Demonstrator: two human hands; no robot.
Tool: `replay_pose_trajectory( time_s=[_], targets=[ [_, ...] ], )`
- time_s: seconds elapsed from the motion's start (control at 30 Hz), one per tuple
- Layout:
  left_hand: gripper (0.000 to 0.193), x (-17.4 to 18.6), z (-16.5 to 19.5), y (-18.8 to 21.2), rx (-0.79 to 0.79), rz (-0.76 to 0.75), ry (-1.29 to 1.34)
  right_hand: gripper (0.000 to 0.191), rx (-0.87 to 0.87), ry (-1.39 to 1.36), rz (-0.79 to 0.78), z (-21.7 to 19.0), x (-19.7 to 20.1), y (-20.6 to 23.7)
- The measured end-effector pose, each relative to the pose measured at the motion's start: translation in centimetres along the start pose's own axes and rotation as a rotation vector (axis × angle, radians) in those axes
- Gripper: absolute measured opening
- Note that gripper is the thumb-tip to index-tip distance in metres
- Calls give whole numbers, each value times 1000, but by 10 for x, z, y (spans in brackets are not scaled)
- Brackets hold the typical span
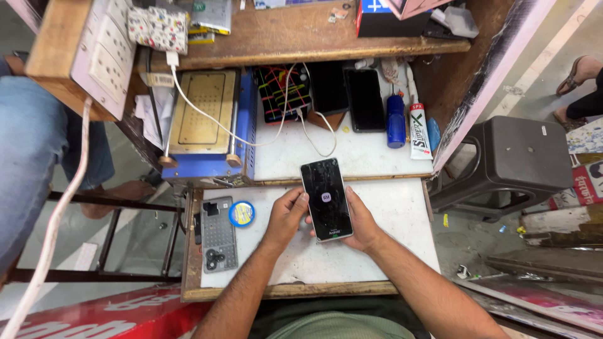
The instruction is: The person uses a screwdriver to pry and separate the screen from the smartphone body on a workbench. They then lift the phone, inspect the screen, and place it back down. The person handles a small white object over the phone before the clip ends.
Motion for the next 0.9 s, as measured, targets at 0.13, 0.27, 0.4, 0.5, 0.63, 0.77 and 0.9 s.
replay_pose_trajectory(
  time_s=[0.13, 0.27, 0.4, 0.5, 0.63, 0.77, 0.9],
  targets=[
    [33, -6, 10, 3, 5, -6, 28, 76, -15, -1, 16, 2, 3, 1],
    [31, -6, 23, 8, -21, -61, 62, 80, -77, -32, -59, 5, 0, 5],
    [34, -16, 33, 10, -37, -24, 68, 78, -75, -52, 21, 4, -2, 2],
    [42, -28, 69, 14, -185, 207, -170, 77, -66, -50, 93, 2, 1, -2],
    [39, 16, 124, 15, -267, 312, -803, 76, -4, -19, -28, 1, 10, -9],
    [34, 148, 140, 19, 330, -507, -1880, 80, -62, -41, 50, 11, 29, -8],
    [34, 194, 131, 18, 189, -716, -1899, 80, -64, -15, 23, 17, 35, -8]
  ],
)
Point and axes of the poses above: each hand's wrist, its own y-axis away from the middle knuckle, its own x-axis out of the back of the hand, z = x × y, the point moved 4 cm from there along -y, towards the middle knuckle, and after that the axes turned 5 degrees about x, right-handed, at the moved point
